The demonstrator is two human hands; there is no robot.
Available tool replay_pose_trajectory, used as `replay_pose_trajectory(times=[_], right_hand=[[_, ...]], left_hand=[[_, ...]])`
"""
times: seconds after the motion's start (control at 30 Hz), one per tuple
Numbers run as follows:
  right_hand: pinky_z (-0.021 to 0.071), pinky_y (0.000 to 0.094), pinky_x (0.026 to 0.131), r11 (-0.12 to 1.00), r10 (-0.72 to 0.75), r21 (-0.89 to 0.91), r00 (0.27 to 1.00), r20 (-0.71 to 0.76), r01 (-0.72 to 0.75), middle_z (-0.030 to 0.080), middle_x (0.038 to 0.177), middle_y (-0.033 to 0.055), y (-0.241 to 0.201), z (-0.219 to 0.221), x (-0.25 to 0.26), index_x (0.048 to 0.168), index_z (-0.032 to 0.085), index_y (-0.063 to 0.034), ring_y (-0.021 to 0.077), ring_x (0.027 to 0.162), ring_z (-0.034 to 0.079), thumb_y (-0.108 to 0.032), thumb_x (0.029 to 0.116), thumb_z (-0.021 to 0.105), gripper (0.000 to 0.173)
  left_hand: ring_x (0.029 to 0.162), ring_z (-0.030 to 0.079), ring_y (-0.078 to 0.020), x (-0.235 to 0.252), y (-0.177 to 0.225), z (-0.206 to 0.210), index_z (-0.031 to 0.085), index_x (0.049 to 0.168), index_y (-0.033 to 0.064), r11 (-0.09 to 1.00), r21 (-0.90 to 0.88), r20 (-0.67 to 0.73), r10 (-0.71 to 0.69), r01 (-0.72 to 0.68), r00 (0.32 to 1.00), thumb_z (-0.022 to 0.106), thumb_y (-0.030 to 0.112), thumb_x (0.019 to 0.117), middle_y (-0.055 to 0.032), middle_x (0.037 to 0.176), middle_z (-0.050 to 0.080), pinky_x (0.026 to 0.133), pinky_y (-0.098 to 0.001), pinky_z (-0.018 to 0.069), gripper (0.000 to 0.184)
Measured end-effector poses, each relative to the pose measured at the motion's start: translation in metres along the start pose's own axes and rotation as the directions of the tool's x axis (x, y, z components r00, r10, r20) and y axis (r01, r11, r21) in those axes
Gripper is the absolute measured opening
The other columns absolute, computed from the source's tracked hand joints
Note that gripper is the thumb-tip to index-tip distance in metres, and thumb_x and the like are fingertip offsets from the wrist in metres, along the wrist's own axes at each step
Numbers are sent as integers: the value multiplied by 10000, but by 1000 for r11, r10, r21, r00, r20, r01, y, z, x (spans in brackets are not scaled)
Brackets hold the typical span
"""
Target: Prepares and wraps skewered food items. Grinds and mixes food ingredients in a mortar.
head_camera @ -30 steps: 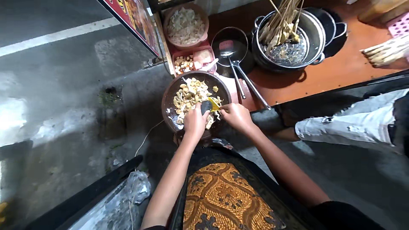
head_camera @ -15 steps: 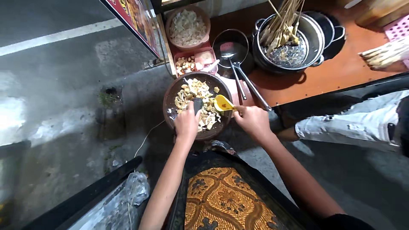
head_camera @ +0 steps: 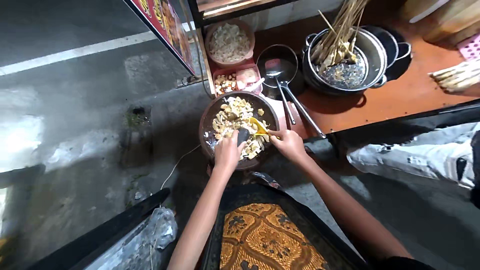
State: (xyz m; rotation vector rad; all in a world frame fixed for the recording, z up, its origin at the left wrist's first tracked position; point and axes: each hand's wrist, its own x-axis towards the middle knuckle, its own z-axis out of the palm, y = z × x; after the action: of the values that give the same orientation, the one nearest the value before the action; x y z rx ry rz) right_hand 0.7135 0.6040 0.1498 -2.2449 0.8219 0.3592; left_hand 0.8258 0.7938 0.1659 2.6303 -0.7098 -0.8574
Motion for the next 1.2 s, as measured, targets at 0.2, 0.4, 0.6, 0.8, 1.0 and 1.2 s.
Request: replay_pose_trajectory(times=[0.2, 0.4, 0.6, 0.8, 1.0, 1.2], right_hand=[[498, 636, 915, 993, 65, -96, 998, 17, -63, 751, 1093, 189, -30, 3, -14, 1314, 724, -158, 406, 1082, 690, -283, 1037, 515, 370], [520, 657, 757, 961, -38, -278, 996, -76, 15, 757, 969, 201, -12, -9, -43, 1303, 732, -180, 437, 922, 721, -295, 1021, 488, 391], [528, 636, 757, 944, 32, -326, 996, -79, -56, 750, 973, 217, -9, -11, -52, 1364, 681, -147, 438, 919, 724, -244, 1045, 473, 393], [491, 583, 992, 982, 95, 161, 994, 50, -102, 740, 1170, 157, 1, 12, 0, 1291, 731, -140, 333, 1138, 677, -264, 1058, 454, 382], [502, 662, 849, 979, -160, -127, 987, 12, 160, 752, 978, 213, 2, 9, 1, 1317, 721, -161, 436, 966, 706, -268, 1039, 472, 389], [542, 606, 663, 862, -321, -422, 947, -22, 283, 737, 875, 210, -19, -9, -35, 1334, 707, -138, 424, 781, 722, -219, 989, 574, 379]], left_hand=[[1023, 705, -391, 10, 24, 10, 548, 1448, 156, 998, -56, 39, -3, 5, 999, 607, 449, 1017, -197, 1057, 727, 902, -570, 543, 524], [1014, 702, -410, 8, 15, -7, 549, 1445, 148, 977, 212, 50, -15, 4, 999, 572, 404, 1039, -206, 1087, 718, 841, -585, 550, 480], [1043, 698, -426, -5, -35, -11, 489, 1467, 47, 953, -48, -164, -303, 299, 939, 560, 408, 1048, -248, 1110, 706, 904, -583, 539, 557], [997, 684, -445, 61, -40, -22, 534, 1387, 41, 921, -350, -246, -266, 170, 932, 615, 422, 1020, -268, 1061, 694, 871, -633, 532, 536], [899, 698, -420, 60, -39, -41, 612, 1318, 93, 982, -149, -102, 105, -119, 989, 715, 377, 965, -237, 1008, 707, 794, -622, 552, 465], [1082, 681, -429, 5, -16, -26, 549, 1440, 124, 986, 168, 171, -28, -1, 985, 576, 440, 1028, -225, 1129, 708, 919, -611, 528, 519]])
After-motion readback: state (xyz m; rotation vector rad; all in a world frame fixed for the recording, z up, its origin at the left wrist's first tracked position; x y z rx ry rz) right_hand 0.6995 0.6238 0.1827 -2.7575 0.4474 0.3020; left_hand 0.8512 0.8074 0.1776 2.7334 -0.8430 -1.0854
